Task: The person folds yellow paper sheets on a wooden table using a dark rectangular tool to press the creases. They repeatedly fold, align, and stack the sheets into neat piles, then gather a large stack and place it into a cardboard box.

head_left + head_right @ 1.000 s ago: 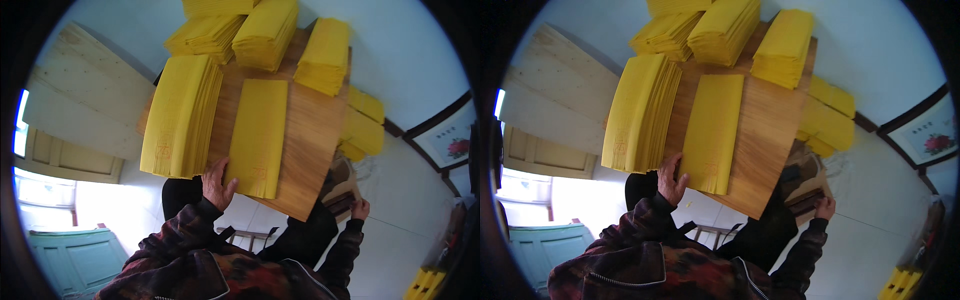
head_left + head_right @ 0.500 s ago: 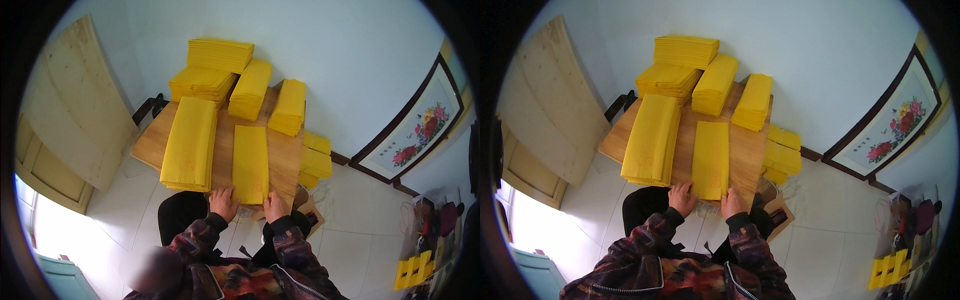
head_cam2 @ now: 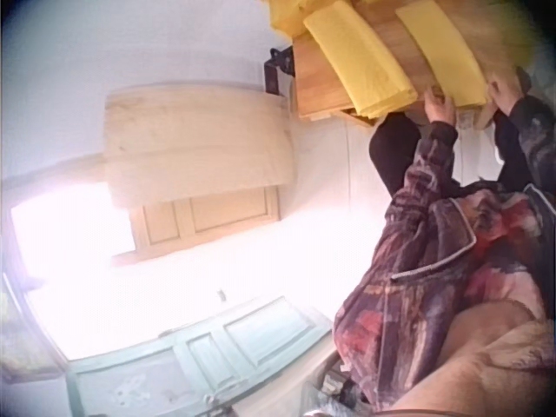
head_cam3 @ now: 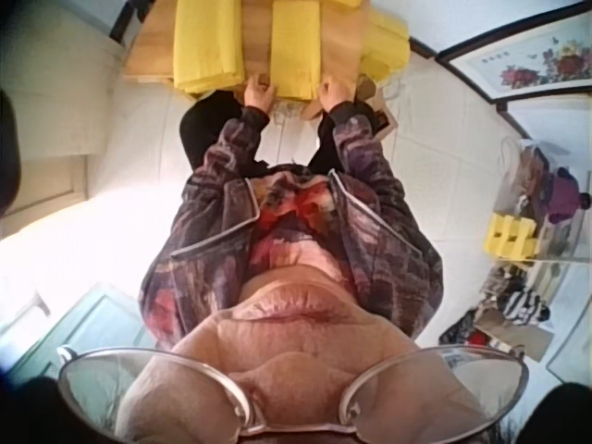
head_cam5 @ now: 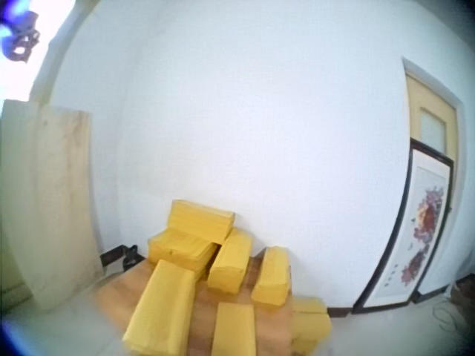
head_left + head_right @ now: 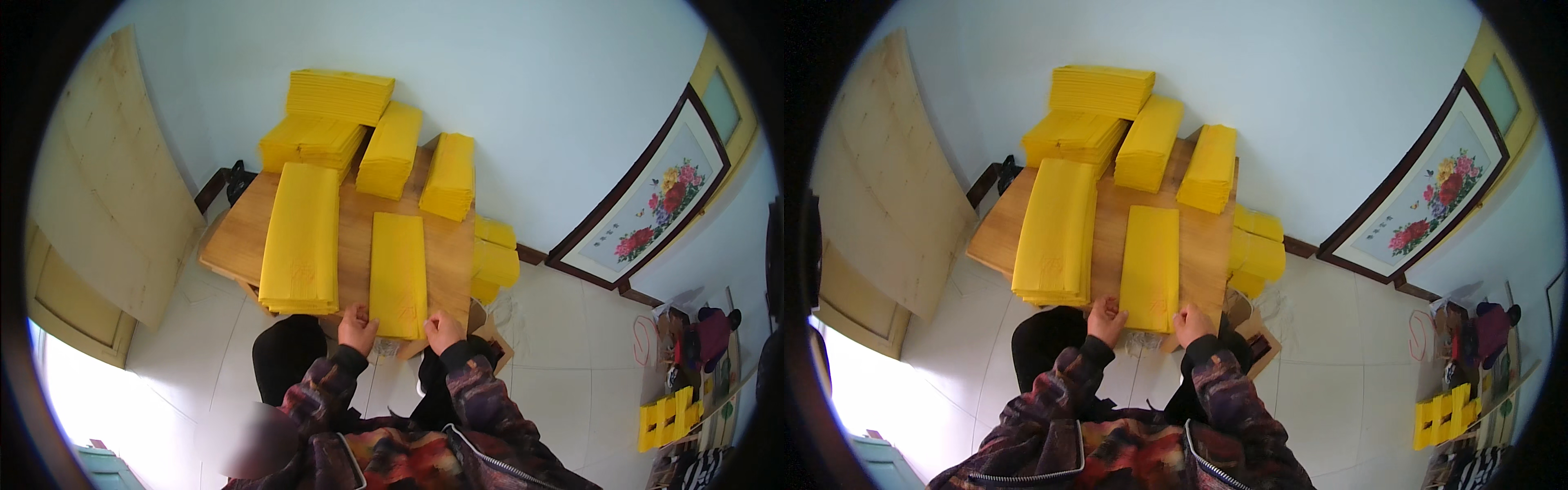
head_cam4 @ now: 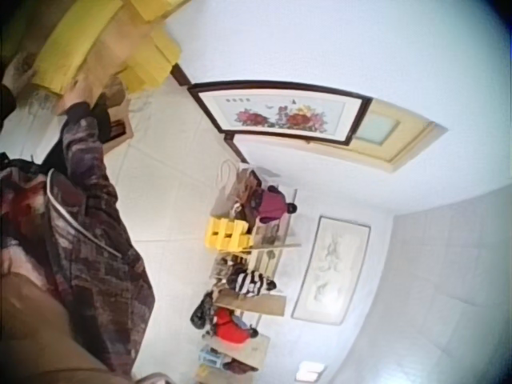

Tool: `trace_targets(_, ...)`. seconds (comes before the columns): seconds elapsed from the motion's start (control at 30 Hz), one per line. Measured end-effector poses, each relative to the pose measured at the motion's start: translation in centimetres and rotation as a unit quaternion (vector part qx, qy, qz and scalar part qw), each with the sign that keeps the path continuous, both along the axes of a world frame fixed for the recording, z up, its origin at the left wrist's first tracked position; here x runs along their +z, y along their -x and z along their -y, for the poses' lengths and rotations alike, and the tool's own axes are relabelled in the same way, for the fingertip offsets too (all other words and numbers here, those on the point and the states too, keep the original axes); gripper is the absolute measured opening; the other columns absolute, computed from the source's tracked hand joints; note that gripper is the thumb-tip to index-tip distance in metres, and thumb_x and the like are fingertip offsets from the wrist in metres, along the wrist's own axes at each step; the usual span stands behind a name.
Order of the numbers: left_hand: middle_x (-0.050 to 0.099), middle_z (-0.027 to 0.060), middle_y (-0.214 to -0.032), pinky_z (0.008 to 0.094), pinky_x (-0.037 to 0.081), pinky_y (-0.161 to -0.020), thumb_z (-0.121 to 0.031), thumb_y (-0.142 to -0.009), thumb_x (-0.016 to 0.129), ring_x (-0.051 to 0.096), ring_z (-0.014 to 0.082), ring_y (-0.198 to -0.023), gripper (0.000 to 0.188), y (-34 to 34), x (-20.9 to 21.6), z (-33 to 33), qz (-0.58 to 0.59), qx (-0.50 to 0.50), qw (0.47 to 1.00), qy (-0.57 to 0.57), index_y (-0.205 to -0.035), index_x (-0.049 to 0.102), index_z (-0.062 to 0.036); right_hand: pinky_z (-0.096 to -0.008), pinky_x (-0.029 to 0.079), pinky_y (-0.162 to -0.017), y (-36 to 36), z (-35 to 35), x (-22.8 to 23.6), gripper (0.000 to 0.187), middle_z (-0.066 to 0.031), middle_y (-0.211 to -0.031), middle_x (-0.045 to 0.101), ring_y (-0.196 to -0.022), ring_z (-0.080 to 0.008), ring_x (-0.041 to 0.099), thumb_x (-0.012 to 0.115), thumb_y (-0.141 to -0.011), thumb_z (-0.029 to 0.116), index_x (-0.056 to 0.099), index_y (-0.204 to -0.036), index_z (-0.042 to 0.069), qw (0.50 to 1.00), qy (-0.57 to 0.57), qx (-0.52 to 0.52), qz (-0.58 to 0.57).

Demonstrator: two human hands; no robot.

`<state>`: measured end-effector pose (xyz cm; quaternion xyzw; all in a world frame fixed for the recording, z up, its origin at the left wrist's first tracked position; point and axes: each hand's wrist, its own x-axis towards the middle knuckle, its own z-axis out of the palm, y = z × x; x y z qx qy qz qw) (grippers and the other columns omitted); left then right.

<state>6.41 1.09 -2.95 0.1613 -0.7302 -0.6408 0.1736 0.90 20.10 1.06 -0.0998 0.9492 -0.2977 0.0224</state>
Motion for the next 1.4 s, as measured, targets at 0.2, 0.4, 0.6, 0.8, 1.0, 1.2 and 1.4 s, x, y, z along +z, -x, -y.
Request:
trace_targets(0.2, 0.058, 0.0104, -0.091, 0.0264, 0.047, -0.067, 0.006, -0.068, 0.060, 0.056, 0.0152, -0.076, 0.041, 0.1, -1.5, 0.7, 0.033, -0.032, 0.979, -0.196, -0.106, 0.045, 0.0034, -0.0362, 0.047, -0.062, -0.3, -0.4, -1.1, 0.022, -0.0141, -0.071, 0.060, -0.068, -0.0284, 0.060, 0.057, -0.081, 0.024, 0.056, -0.083, 0.002, 0.997, 0.063, 0.028, 0.028)
trace_targets(0.4, 0.058, 0.0089, -0.097, 0.0276, 0.049, -0.075, 0.008, -0.073, 0.050, 0.059, 0.0184, -0.086, 0.037, -3.9, 0.0, 1.3, 0.084, -0.135, 0.905, -0.394, -0.109, 0.046, 0.0008, -0.0275, 0.047, -0.053, -1.8, -1.4, -0.2, 0.025, -0.0050, -0.077, 0.056, -0.064, -0.0139, 0.057, 0.052, -0.088, 0.024, 0.051, -0.098, 0.001, 0.929, 0.279, -0.025, 0.243)
trace_targets(0.6, 0.056, 0.0099, -0.105, 0.0293, 0.047, -0.081, 0.003, -0.075, 0.054, 0.056, 0.0194, -0.095, 0.047, -3.9, 1.7, 2.3, 0.128, -0.227, 0.906, -0.332, -0.120, 0.040, 0.0001, -0.0277, 0.050, -0.057, -0.1, -0.5, -0.2, 0.026, -0.0067, -0.087, 0.058, -0.066, -0.0146, 0.059, 0.044, -0.091, 0.018, 0.047, -0.110, 0.002, 0.872, 0.360, -0.004, 0.331)
trace_targets(0.8, 0.056, 0.0142, -0.104, 0.0289, 0.043, -0.085, -0.003, -0.070, 0.058, 0.055, 0.0228, -0.096, 0.048, -2.6, 4.0, 1.0, 0.065, -0.259, 0.959, -0.099, -0.115, 0.044, 0.0032, -0.0252, 0.045, -0.075, -0.1, -0.2, 0.5, 0.022, -0.0076, -0.093, 0.059, -0.082, -0.0140, 0.057, 0.044, -0.087, 0.006, 0.050, -0.107, -0.003, 0.911, 0.355, 0.076, 0.197)
trace_targets(1.0, 0.055, 0.0113, -0.105, 0.0290, 0.041, -0.087, -0.001, -0.072, 0.057, 0.051, 0.0198, -0.100, 0.049, -2.4, 11.3, 4.7, -0.063, -0.263, 0.960, -0.079, -0.118, 0.042, 0.0019, -0.0234, 0.045, -0.074, 0.3, 2.6, 7.7, 0.018, -0.0057, -0.092, 0.059, -0.080, -0.0100, 0.056, 0.045, -0.087, 0.003, 0.050, -0.103, -0.003, 0.880, 0.438, 0.130, 0.133)
trace_targets(1.2, 0.054, 0.0097, -0.107, 0.0273, 0.043, -0.084, 0.004, -0.070, 0.058, 0.052, 0.0177, -0.099, 0.052, -0.8, 16.5, 13.8, -0.065, -0.219, 0.968, -0.099, -0.119, 0.041, 0.0022, -0.0237, 0.046, -0.066, 4.7, 12.6, 11.2, 0.019, -0.0066, -0.087, 0.058, -0.074, -0.0100, 0.056, 0.049, -0.086, 0.005, 0.048, -0.103, -0.005, 0.851, 0.465, 0.213, 0.116)
trace_targets(1.4, 0.056, 0.0121, -0.105, 0.0273, 0.047, -0.079, 0.006, -0.072, 0.057, 0.058, 0.0182, -0.091, 0.054, 0.9, 15.3, 19.6, -0.023, -0.207, 0.967, -0.149, -0.121, 0.036, 0.0039, -0.0248, 0.048, -0.063, 7.0, 19.3, 9.5, 0.016, -0.0083, -0.089, 0.060, -0.072, -0.0106, 0.057, 0.047, -0.088, 0.005, 0.049, -0.101, -0.003, 0.860, 0.433, 0.207, 0.173)
